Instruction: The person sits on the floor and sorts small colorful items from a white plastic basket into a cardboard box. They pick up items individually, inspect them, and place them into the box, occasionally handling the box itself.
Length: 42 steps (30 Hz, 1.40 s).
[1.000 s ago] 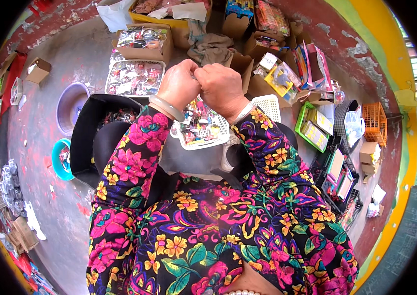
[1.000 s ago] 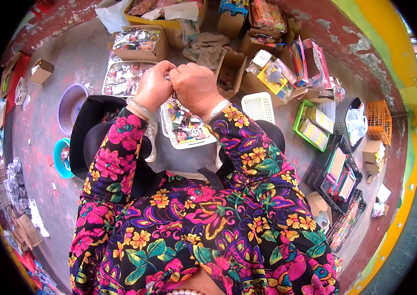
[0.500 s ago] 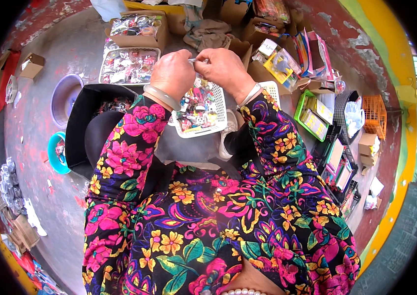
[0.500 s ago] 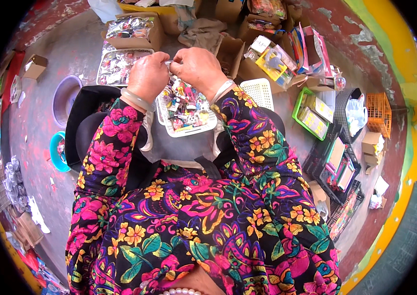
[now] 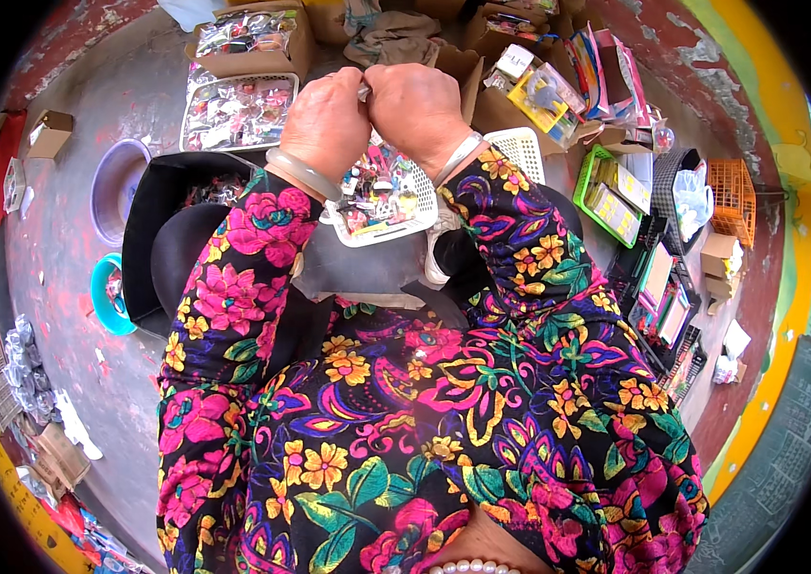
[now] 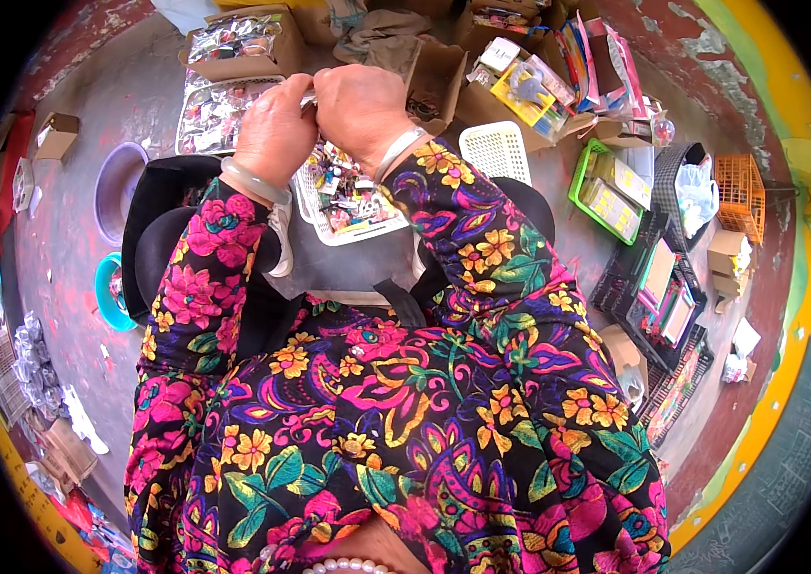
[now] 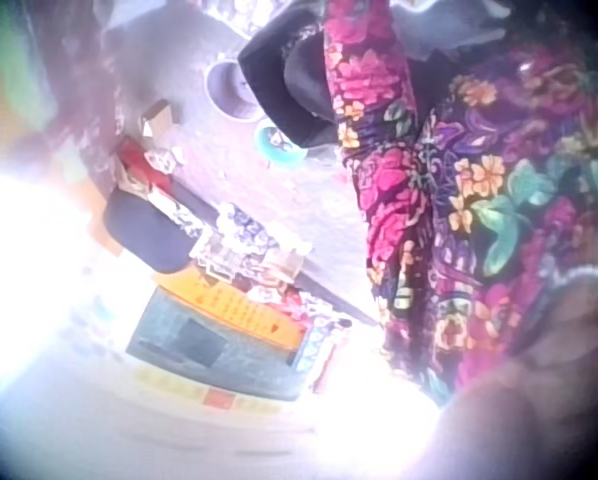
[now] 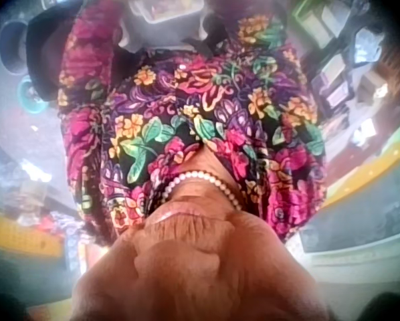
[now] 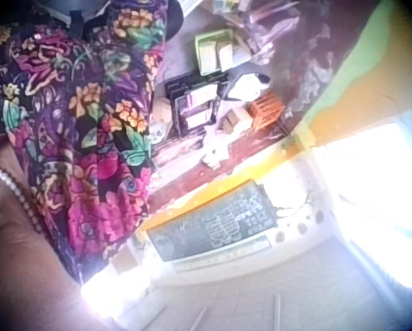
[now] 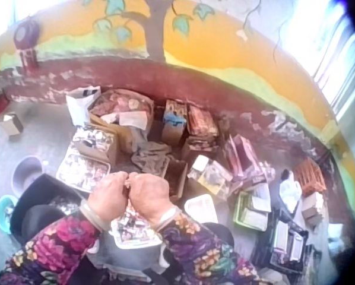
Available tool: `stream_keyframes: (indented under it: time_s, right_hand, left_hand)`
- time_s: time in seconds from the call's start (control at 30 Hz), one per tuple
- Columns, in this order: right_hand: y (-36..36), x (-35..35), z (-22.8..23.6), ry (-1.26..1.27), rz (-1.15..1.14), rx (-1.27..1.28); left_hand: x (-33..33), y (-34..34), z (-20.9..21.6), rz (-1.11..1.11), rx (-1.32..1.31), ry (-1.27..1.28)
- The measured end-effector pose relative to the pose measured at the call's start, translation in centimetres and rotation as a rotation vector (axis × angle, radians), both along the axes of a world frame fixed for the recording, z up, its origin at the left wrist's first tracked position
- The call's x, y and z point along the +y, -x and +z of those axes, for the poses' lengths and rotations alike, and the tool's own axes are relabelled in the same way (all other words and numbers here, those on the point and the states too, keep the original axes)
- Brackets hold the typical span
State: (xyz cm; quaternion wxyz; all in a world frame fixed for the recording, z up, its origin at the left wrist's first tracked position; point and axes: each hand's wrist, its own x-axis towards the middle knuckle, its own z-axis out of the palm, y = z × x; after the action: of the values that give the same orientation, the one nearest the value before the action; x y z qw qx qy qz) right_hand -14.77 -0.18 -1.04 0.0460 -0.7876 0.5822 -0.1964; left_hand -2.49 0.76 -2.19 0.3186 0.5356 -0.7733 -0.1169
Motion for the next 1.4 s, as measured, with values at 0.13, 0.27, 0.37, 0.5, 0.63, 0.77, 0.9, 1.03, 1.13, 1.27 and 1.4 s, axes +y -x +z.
stream_keyframes:
  time_s: [0.13,0.27,0.37,0.5,0.63,0.77,0.9,1.03,1.13,1.27,1.4]
  right_hand:
    - [0.8,-0.8,-0.1,-0.060,0.129,-0.228]
    - [1.8,-1.4,-0.4,-0.055,0.192,-0.587]
    - [2.4,-1.8,-1.4,-0.105,0.161,-0.548]
    - [3.6,-2.1,-3.8,-0.181,0.125,-0.273]
    - [3.9,-2.5,-7.0,-0.342,0.186,-0.044]
    - [3.7,-2.4,-10.1,-0.524,0.290,0.117]
    - [4.8,-1.9,-15.8,-0.704,0.307,0.189]
    - [3.9,-0.4,-19.9,-0.740,0.286,0.154]
    - [3.0,-0.1,-21.7,-0.744,0.248,0.138]
    - [3.6,-0.4,-25.3,-0.596,0.187,-0.028]
    - [1.3,-0.7,-25.0,-0.373,0.240,-0.015]
  left_hand:
    - [-0.4,-0.7,1.4,0.078,-0.087,-0.112]
    - [-2.3,-3.5,1.4,0.190,0.006,0.046]
    - [-2.6,-6.6,3.9,0.286,0.220,-0.058]
    - [-4.4,-10.0,3.8,0.260,0.422,-0.080]
    - [-4.5,-12.5,3.8,0.277,0.700,-0.152]
    - [-4.6,-13.2,3.2,0.229,0.790,-0.184]
    - [-5.1,-12.1,2.2,0.214,0.705,-0.174]
    - [-4.5,-11.9,2.5,0.239,0.609,-0.151]
    - [-3.3,-10.6,3.9,0.276,0.510,-0.117]
    - [-3.4,-9.2,3.9,0.240,0.415,-0.081]
    - [-2.6,-8.8,4.6,0.310,0.330,-0.074]
